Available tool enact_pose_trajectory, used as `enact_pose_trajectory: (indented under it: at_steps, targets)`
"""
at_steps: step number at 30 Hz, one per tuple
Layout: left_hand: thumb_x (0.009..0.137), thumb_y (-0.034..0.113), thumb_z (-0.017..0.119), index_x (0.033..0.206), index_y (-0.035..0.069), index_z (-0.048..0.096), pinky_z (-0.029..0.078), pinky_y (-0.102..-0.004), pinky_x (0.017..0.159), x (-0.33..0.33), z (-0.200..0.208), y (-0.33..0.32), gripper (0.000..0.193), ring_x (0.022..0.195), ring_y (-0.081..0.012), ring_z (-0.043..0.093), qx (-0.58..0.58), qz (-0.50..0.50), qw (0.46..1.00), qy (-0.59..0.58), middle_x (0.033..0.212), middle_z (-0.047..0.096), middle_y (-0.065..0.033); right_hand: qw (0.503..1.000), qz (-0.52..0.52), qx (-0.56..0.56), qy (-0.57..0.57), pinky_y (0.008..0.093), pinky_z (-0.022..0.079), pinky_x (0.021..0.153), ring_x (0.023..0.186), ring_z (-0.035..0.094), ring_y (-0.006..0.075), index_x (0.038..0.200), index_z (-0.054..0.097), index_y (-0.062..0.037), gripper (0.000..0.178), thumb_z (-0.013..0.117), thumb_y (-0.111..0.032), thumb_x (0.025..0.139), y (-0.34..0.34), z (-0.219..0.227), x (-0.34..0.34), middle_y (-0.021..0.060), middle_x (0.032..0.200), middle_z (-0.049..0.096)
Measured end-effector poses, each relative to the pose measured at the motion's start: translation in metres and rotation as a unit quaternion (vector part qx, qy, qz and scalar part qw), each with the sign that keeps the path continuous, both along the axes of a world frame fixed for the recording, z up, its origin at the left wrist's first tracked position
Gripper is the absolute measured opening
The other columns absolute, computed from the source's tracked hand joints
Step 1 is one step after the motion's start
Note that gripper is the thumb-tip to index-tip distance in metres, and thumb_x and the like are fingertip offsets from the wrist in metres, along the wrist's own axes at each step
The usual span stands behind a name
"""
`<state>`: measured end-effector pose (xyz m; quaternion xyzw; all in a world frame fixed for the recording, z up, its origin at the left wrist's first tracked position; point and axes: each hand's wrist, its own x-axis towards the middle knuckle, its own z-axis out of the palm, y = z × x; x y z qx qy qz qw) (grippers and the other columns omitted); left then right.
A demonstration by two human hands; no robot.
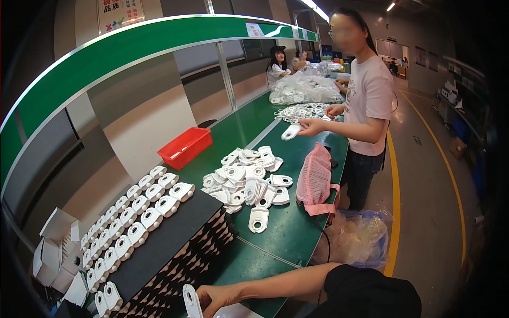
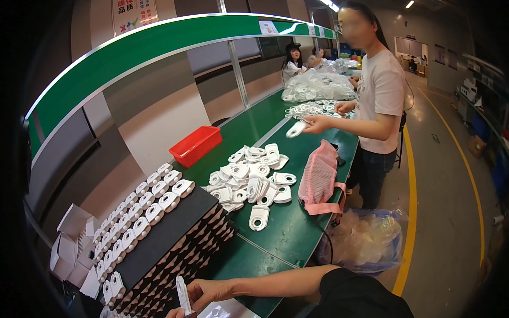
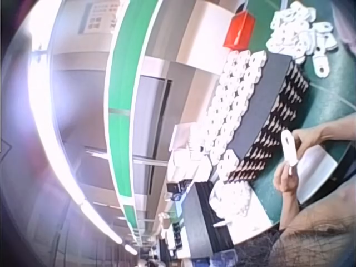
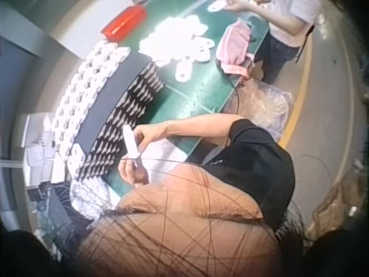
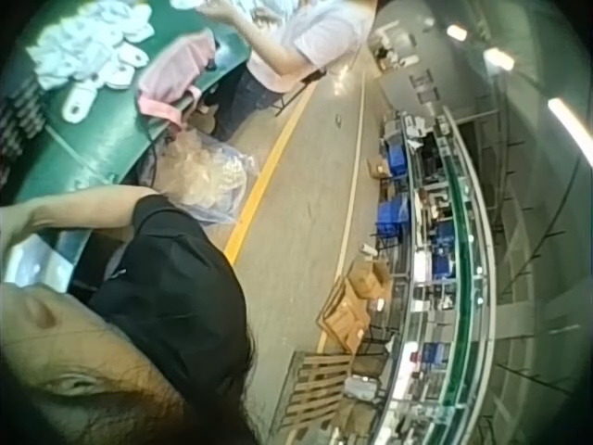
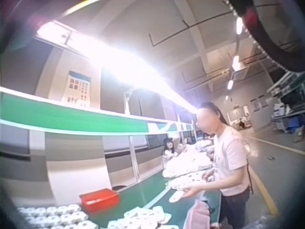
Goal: Assembling small light bulb components into plastic housings at a factory assembly line.
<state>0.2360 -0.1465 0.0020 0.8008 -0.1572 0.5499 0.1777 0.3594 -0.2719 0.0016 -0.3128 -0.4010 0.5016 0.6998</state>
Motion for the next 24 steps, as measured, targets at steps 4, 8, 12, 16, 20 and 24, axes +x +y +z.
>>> enact_pose_trajectory:
  at_steps: [4,8,12,16,20,24]
  targets:
    - [0.064,-0.004,0.073,0.085,-0.001,0.057,0.050,-0.0333,0.058,0.0000,0.0014,-0.0007,0.027,0.070,-0.0275,0.059,0.006,0.002,1.000,0.000,0.081,0.059,-0.0143,1.000,-0.003,0.001,-0.006,0.0222,0.047,0.072,0.076,0.061,0.0125,0.093,0.059,0.0009,0.025,0.066,-0.004,0.070,0.0000,0.0009,0.0000,0.0076,0.085,0.064]
    - [0.064,-0.003,0.073,0.086,-0.001,0.057,0.050,-0.0335,0.058,0.0002,0.0010,0.0000,0.028,0.070,-0.0277,0.059,0.006,0.003,1.000,0.002,0.081,0.059,-0.0146,1.000,-0.002,-0.006,-0.001,0.0216,0.047,0.072,0.076,0.061,0.0122,0.094,0.059,0.0010,0.026,0.066,-0.003,0.069,0.0004,0.0007,0.0010,0.0075,0.084,0.064]
    - [0.064,-0.003,0.074,0.086,-0.001,0.057,0.050,-0.0339,0.059,0.0005,-0.0013,0.0016,0.027,0.070,-0.0279,0.059,0.009,0.007,1.000,-0.002,0.081,0.059,-0.0148,1.000,-0.004,-0.006,-0.001,0.0213,0.047,0.072,0.076,0.061,0.0120,0.094,0.059,0.0009,0.027,0.066,-0.003,0.068,-0.0002,0.0031,0.0004,0.0071,0.084,0.064]
    - [0.065,-0.002,0.073,0.085,-0.001,0.057,0.050,-0.0340,0.059,0.0000,0.0004,-0.0001,0.026,0.070,-0.0280,0.059,0.008,0.010,1.000,-0.002,0.081,0.059,-0.0148,1.000,-0.002,-0.009,0.000,0.0212,0.047,0.072,0.076,0.061,0.0121,0.094,0.059,0.0010,0.027,0.066,-0.003,0.068,-0.0001,0.0019,0.0004,0.0073,0.084,0.064]
    - [0.065,-0.002,0.073,0.085,-0.001,0.057,0.050,-0.0338,0.058,-0.0022,0.0010,-0.0015,0.026,0.070,-0.0279,0.059,0.011,0.012,1.000,-0.001,0.080,0.059,-0.0149,1.000,-0.003,-0.004,-0.001,0.0212,0.047,0.072,0.076,0.061,0.0123,0.094,0.059,0.0009,0.026,0.065,-0.003,0.069,-0.0012,0.0012,-0.0014,0.0076,0.085,0.064]
    - [0.065,-0.003,0.073,0.084,-0.001,0.057,0.050,-0.0335,0.058,-0.0018,0.0002,-0.0004,0.026,0.069,-0.0278,0.059,0.011,0.010,1.000,0.003,0.080,0.059,-0.0149,1.000,-0.004,-0.004,-0.006,0.0215,0.047,0.072,0.077,0.061,0.0125,0.094,0.059,0.0008,0.027,0.066,-0.004,0.069,-0.0005,-0.0010,-0.0011,0.0075,0.085,0.064]
